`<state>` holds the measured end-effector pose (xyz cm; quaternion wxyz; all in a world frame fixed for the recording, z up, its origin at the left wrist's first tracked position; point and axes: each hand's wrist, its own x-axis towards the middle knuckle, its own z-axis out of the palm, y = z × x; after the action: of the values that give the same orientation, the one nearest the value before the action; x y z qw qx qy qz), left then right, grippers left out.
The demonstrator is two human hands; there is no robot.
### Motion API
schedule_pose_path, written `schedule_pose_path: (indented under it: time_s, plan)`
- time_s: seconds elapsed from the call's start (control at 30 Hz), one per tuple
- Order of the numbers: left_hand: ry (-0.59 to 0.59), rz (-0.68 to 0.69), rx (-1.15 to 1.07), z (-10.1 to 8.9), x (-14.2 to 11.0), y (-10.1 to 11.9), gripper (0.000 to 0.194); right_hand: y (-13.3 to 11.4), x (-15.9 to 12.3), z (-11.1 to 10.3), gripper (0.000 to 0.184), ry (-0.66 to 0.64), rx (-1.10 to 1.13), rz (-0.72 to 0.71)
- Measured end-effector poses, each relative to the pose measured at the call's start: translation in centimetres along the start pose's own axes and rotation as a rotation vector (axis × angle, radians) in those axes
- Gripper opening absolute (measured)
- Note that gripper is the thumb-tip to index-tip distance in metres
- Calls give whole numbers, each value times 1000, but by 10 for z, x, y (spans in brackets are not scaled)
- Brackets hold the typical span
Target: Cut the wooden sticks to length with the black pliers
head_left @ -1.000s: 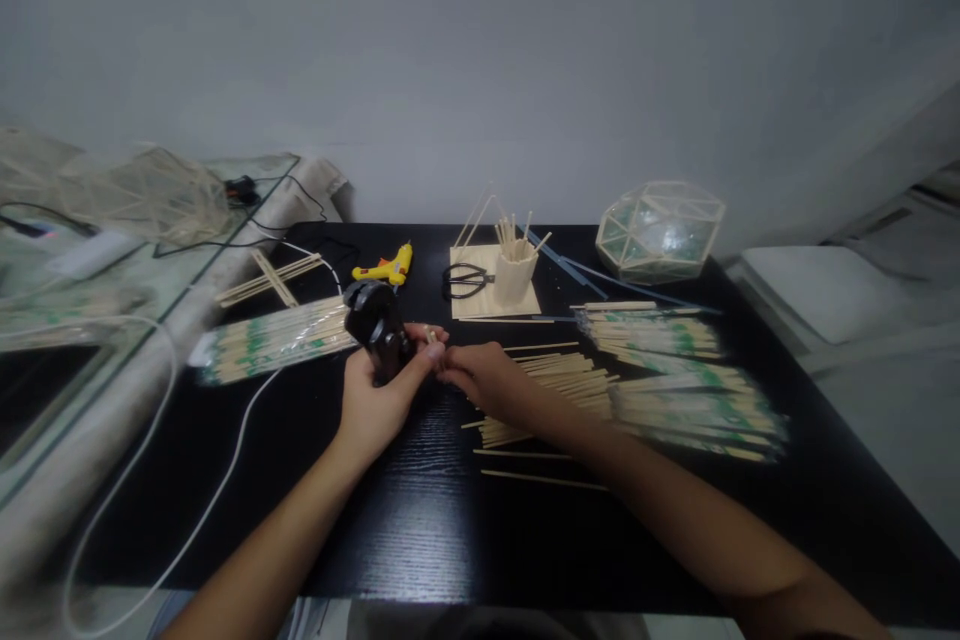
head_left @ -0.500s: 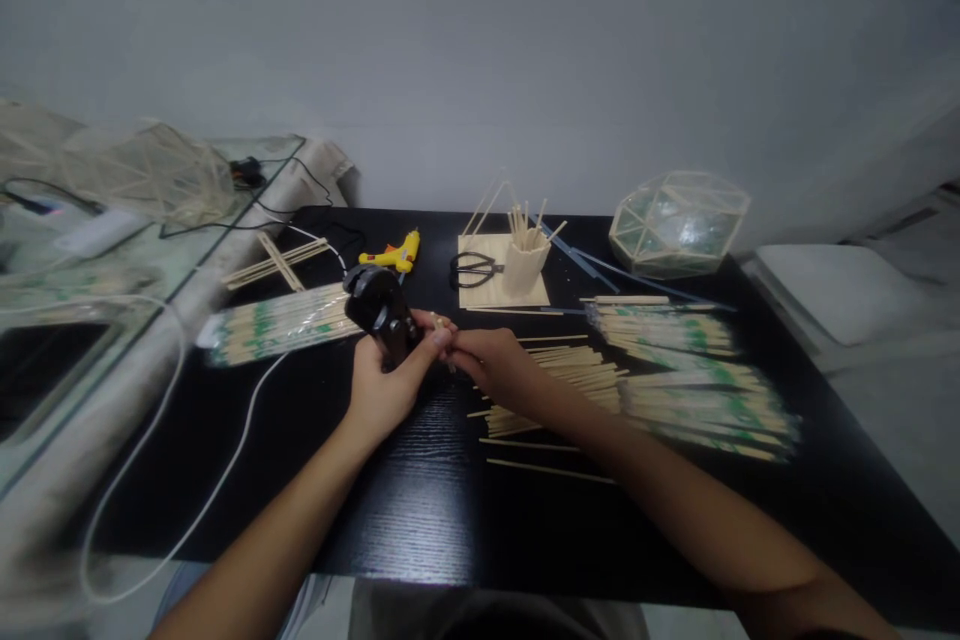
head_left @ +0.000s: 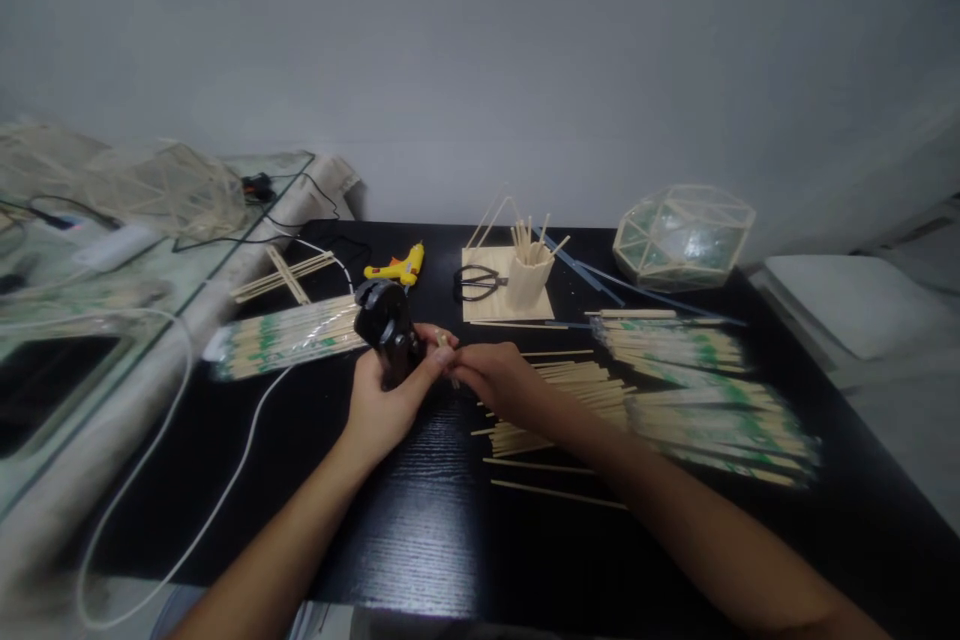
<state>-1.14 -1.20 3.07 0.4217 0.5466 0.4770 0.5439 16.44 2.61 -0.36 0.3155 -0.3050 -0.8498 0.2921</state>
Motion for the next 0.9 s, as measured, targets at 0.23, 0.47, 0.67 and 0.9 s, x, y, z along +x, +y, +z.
schedule_pose_path:
  time_s: [0.23, 0.47, 0.67, 0.9]
  plan:
    - [-70, 95, 660, -52, 1, 25, 38, 6, 0, 5, 16, 34, -10, -53]
    - [-221, 105, 1159, -82, -1, 54, 52, 5, 2, 5, 16, 29, -50, -69]
    - [-276, 182, 1429, -72, -7, 65, 47, 7, 2, 7, 17, 42, -42, -79]
    - [-316, 241, 1618, -49, -9, 71, 39, 11, 1, 11, 18, 47, -111, -99]
